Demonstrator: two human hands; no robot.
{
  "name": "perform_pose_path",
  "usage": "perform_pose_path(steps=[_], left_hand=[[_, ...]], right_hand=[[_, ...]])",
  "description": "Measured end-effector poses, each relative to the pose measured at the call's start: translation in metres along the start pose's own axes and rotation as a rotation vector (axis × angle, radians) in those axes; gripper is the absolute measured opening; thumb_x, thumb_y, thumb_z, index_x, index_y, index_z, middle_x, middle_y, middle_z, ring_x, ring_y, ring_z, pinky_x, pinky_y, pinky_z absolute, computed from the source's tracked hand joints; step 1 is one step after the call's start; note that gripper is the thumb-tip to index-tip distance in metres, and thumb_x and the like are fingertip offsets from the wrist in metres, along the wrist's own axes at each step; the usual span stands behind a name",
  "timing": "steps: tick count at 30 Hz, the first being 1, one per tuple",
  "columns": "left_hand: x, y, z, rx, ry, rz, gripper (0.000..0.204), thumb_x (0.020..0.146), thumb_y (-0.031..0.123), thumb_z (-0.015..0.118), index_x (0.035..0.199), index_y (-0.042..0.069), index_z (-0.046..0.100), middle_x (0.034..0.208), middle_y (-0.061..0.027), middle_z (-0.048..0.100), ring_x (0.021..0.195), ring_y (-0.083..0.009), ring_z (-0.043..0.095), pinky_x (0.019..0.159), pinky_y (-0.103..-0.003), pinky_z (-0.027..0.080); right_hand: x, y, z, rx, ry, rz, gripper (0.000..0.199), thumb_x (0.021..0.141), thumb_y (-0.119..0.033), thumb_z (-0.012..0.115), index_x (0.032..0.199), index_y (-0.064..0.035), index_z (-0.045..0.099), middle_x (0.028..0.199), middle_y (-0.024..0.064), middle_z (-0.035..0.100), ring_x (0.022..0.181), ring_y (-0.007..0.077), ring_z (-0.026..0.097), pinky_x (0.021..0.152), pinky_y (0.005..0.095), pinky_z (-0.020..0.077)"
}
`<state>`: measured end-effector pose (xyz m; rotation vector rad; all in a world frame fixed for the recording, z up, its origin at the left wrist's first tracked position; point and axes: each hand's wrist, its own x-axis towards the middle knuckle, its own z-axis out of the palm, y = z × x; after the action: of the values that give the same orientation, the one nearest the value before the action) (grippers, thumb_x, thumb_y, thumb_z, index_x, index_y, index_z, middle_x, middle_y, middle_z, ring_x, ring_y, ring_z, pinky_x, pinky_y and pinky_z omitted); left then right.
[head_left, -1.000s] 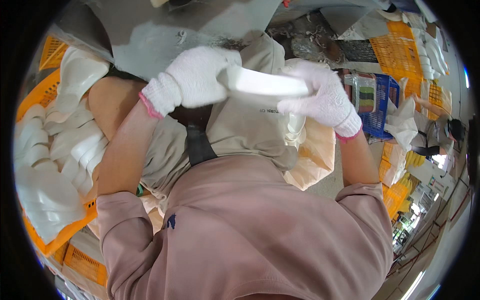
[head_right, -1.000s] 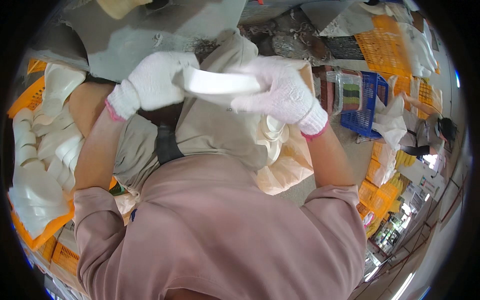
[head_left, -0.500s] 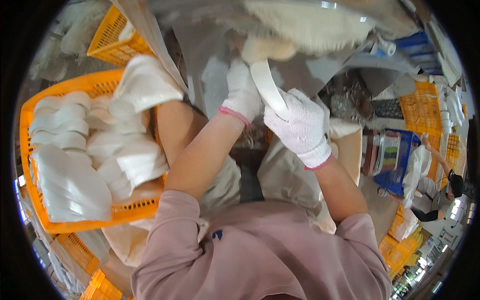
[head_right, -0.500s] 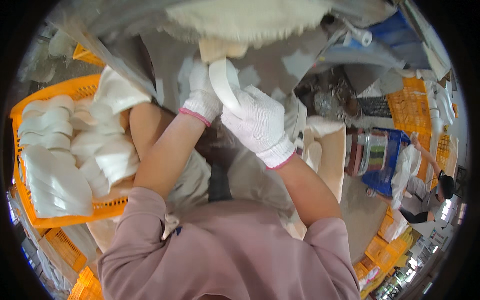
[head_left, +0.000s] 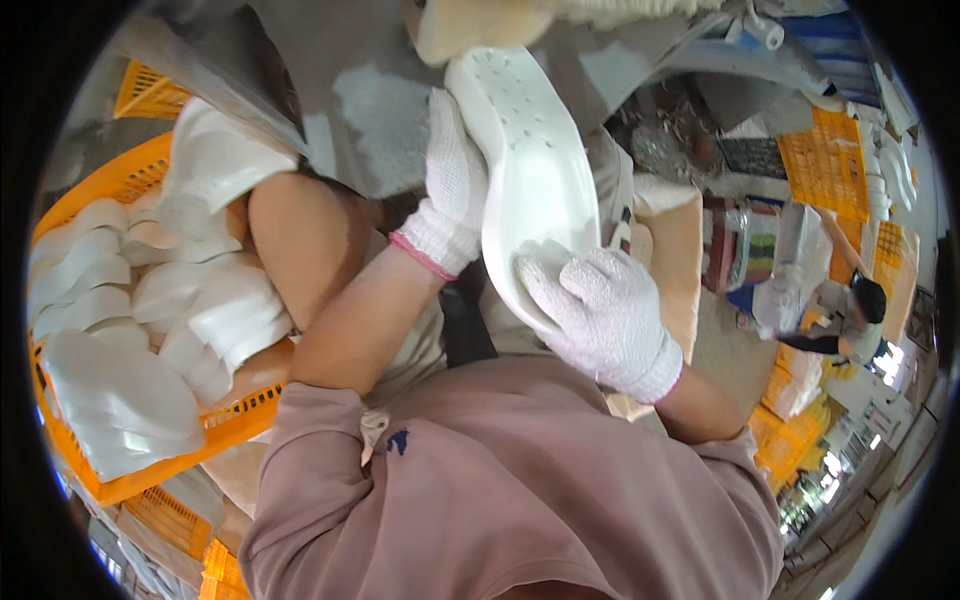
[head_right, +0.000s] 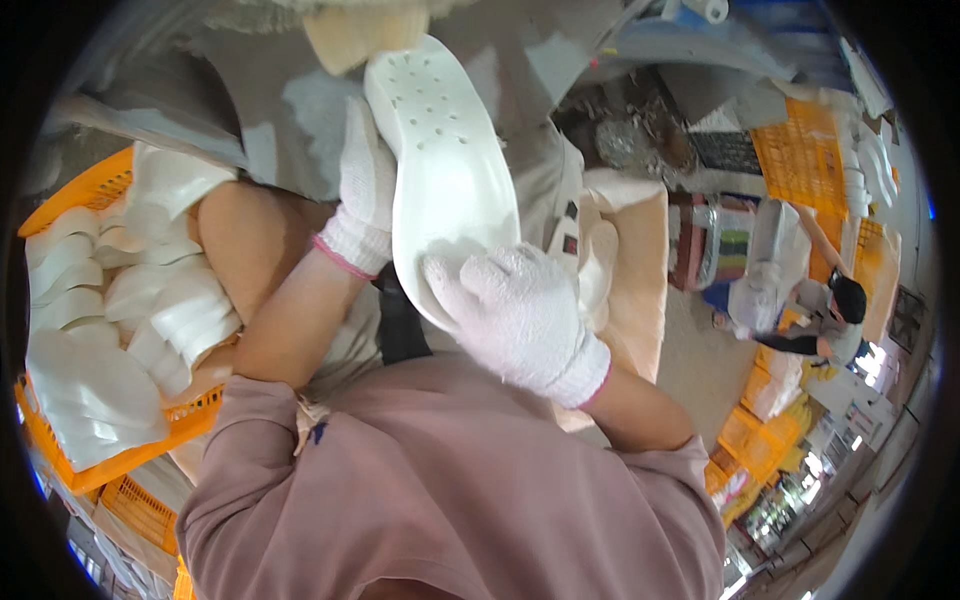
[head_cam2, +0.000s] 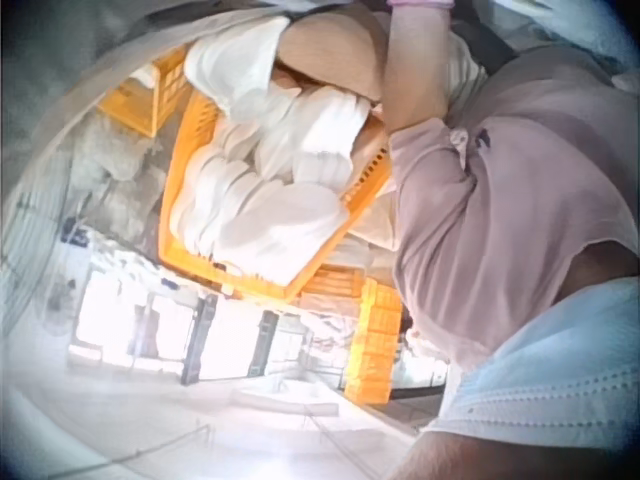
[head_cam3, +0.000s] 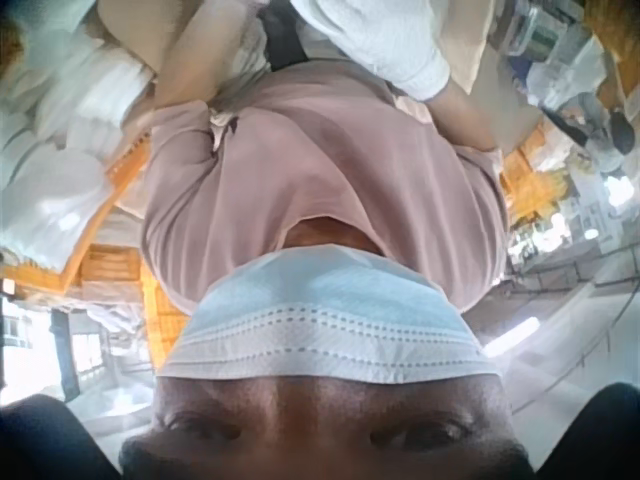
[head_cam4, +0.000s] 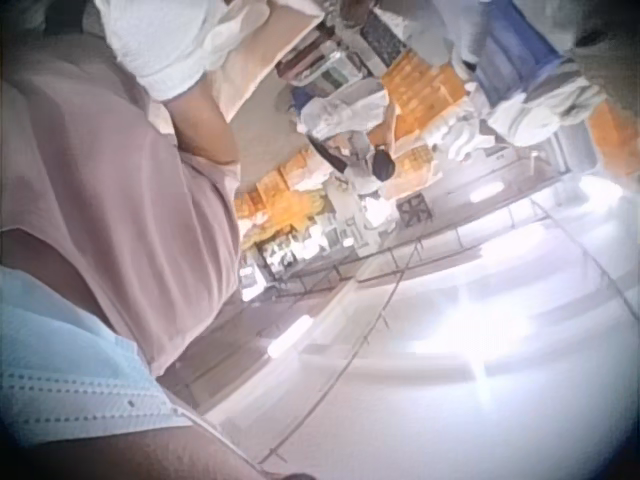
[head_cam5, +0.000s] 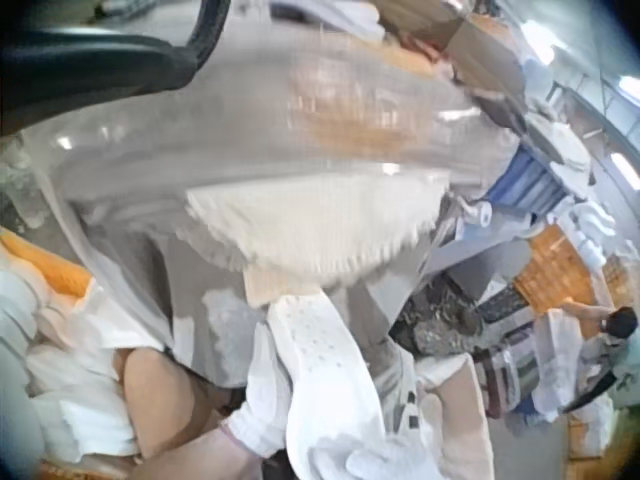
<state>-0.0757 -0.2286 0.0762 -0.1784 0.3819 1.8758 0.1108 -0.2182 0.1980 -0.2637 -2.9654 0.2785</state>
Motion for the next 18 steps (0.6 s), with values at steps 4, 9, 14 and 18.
perform_pose_path(steps=[4, 9, 14, 18], left_hand=[[0.055, 0.028, 0.001, 0.017, -0.185, -0.144, 0.066, 0.112, 0.060, 0.038, 0.148, 0.006, 0.053, 0.149, -0.0176, 0.058, 0.134, -0.0359, 0.058, 0.115, -0.049, 0.049], [0.054, 0.020, -0.018, -0.684, -0.634, -0.308, 0.069, 0.111, 0.061, 0.036, 0.148, 0.004, 0.053, 0.148, -0.0177, 0.060, 0.133, -0.0362, 0.060, 0.115, -0.048, 0.050], [-0.017, -0.017, -0.015, 0.123, -0.154, -0.125, 0.054, 0.111, 0.048, 0.049, 0.143, 0.005, 0.057, 0.134, -0.0185, 0.066, 0.123, -0.0294, 0.065, 0.109, -0.043, 0.052], [-0.070, 0.021, 0.020, 1.219, -0.067, 0.006, 0.027, 0.101, 0.033, 0.073, 0.116, 0.011, 0.074, 0.111, -0.0142, 0.075, 0.107, -0.0260, 0.072, 0.096, -0.040, 0.057]], right_hand=[[0.076, 0.005, -0.012, -0.182, -0.026, 0.012, 0.029, 0.084, -0.022, 0.073, 0.111, -0.0117, 0.071, 0.081, 0.0030, 0.058, 0.076, 0.0235, 0.064, 0.066, 0.0410, 0.0521], [0.059, -0.005, -0.017, -0.168, 0.096, -0.114, 0.024, 0.088, -0.022, 0.067, 0.109, -0.0111, 0.070, 0.080, 0.0027, 0.058, 0.074, 0.0233, 0.065, 0.064, 0.0399, 0.0528], [-0.039, 0.011, 0.006, -0.005, -0.010, -0.017, 0.049, 0.075, -0.018, 0.078, 0.124, -0.0120, 0.075, 0.086, 0.0048, 0.058, 0.079, 0.0281, 0.062, 0.065, 0.0425, 0.0504], [-0.137, 0.026, 0.012, -0.052, -0.034, 0.247, 0.045, 0.083, -0.013, 0.073, 0.127, -0.0057, 0.072, 0.115, 0.0106, 0.073, 0.085, 0.0299, 0.064, 0.075, 0.0420, 0.0532]])
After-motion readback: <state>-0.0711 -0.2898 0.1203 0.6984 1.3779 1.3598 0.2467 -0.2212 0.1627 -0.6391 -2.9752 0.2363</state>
